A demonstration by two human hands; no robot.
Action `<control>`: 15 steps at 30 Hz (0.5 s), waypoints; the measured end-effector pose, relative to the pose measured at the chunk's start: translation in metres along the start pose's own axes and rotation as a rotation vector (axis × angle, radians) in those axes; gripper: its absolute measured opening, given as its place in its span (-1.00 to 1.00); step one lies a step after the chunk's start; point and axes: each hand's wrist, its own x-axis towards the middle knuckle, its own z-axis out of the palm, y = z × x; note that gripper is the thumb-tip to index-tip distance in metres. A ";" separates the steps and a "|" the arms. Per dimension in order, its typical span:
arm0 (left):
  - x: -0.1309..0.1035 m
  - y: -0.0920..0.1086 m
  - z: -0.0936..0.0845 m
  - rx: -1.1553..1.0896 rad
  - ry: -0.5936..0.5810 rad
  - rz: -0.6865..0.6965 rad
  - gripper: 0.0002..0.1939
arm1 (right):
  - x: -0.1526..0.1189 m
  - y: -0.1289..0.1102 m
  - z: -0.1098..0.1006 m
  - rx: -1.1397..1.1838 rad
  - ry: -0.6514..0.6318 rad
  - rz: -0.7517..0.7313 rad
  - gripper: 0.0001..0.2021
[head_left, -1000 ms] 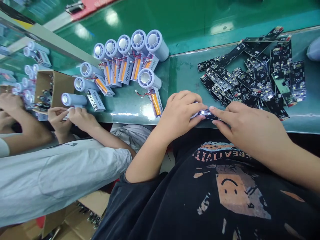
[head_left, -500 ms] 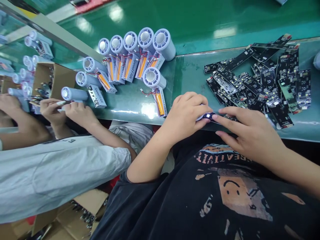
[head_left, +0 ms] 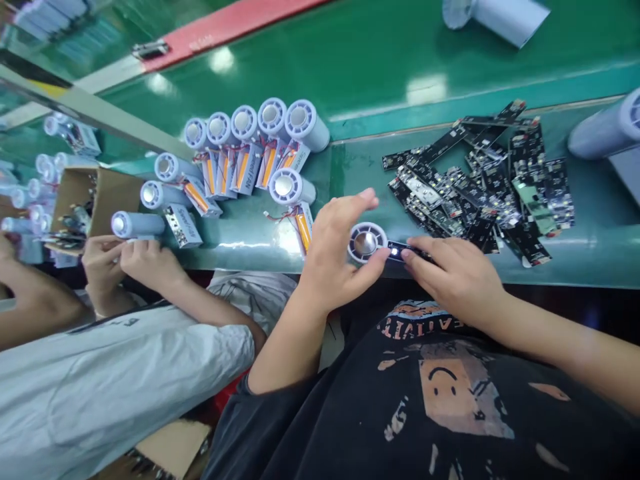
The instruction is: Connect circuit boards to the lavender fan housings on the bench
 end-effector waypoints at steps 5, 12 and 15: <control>0.006 -0.003 -0.004 -0.005 0.142 0.083 -0.47 | 0.001 0.001 0.005 0.001 0.050 -0.014 -0.81; 0.012 0.004 -0.003 0.021 0.115 0.129 -0.70 | -0.004 0.004 0.011 0.012 0.078 -0.009 -0.75; 0.010 0.008 0.002 -0.006 0.085 0.130 -0.78 | -0.005 0.004 0.013 0.025 0.107 -0.006 -0.76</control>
